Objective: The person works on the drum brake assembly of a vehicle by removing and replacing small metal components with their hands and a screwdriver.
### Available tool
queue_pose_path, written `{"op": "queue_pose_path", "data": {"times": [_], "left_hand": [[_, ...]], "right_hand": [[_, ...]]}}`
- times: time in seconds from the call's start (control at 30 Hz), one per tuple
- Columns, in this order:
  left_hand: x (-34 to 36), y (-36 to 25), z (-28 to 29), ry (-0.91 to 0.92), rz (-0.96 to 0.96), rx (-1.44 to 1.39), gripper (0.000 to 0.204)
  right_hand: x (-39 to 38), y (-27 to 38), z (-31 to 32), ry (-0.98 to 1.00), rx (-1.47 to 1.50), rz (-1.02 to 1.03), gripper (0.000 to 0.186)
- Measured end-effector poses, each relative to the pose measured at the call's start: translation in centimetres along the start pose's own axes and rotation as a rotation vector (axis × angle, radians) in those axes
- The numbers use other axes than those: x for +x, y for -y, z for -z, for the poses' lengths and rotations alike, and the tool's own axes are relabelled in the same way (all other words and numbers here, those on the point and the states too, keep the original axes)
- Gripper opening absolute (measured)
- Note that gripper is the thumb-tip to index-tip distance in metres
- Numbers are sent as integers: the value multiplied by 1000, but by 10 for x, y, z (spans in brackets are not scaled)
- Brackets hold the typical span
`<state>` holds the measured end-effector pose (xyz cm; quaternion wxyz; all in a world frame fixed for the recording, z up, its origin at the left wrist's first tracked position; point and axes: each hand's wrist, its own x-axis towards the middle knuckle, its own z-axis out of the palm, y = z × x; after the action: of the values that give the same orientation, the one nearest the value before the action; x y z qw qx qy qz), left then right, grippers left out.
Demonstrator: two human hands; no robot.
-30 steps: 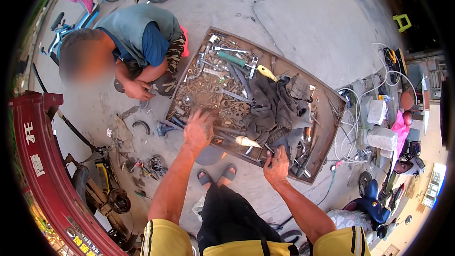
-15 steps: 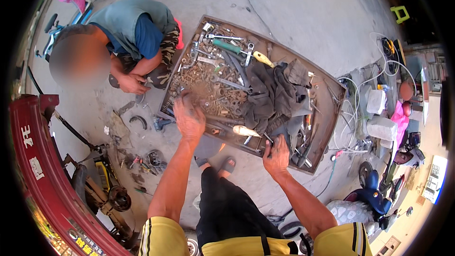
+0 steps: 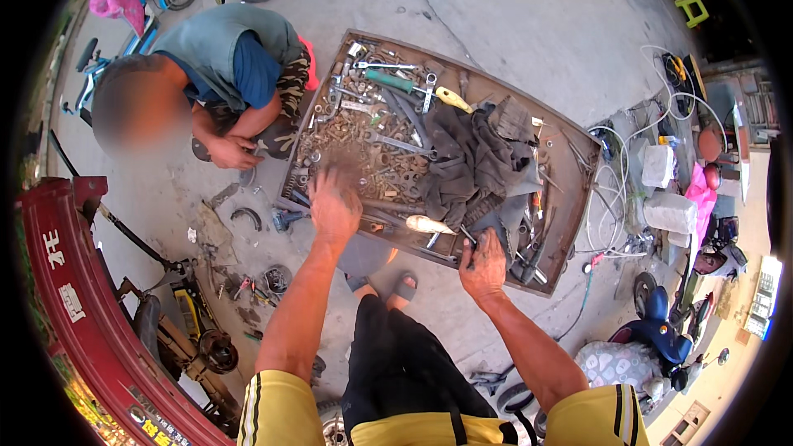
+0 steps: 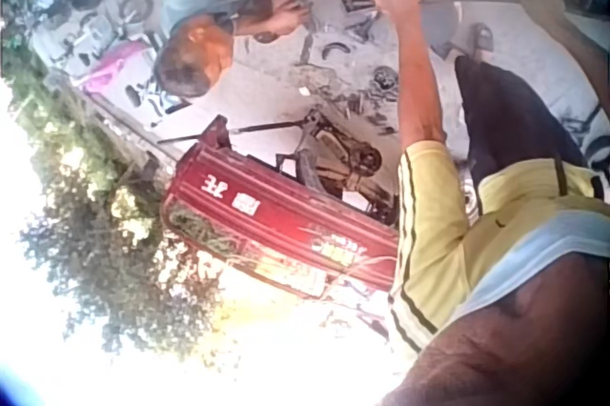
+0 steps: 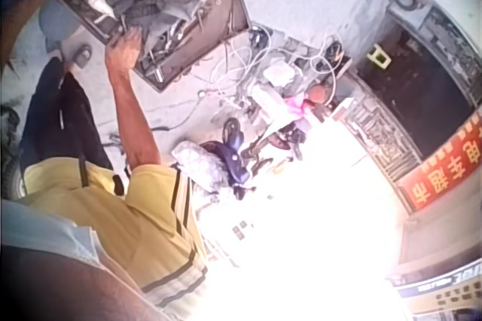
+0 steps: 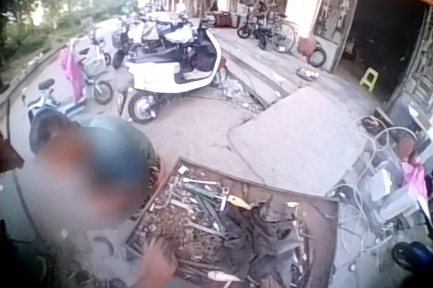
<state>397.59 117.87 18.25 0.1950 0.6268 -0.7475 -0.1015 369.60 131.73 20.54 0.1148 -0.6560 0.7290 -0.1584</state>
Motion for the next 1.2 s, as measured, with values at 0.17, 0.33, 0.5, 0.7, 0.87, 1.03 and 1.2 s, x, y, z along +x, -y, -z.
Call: {"op": "queue_pose_path", "data": {"times": [0.17, 0.33, 0.5, 0.7, 0.87, 1.03, 1.2], "left_hand": [[-4, -5, 4, -98, -7, -90, 29], [0, -5, 1, -183, 59, -56, 35], [-1, -6, 2, -165, 75, -67, 32], [-7, 1, 2, -129, 108, -173, 29], [-5, 0, -2, -160, 97, -192, 27], [-13, 0, -6, -292, 98, -220, 20], [-18, 10, -24, -305, 111, -300, 18]], "right_hand": [[1, 2, 3, 9, -7, 0, 25], [1, 1, 1, -3, -30, 15, 25], [2, 1, 2, 52, 5, -41, 24], [1, 4, -3, -28, 16, -18, 21], [2, 3, -1, -112, -20, 58, 19], [1, 3, -2, -67, 19, 11, 19], [-13, -30, -22, -140, -159, 185, 39]]}}
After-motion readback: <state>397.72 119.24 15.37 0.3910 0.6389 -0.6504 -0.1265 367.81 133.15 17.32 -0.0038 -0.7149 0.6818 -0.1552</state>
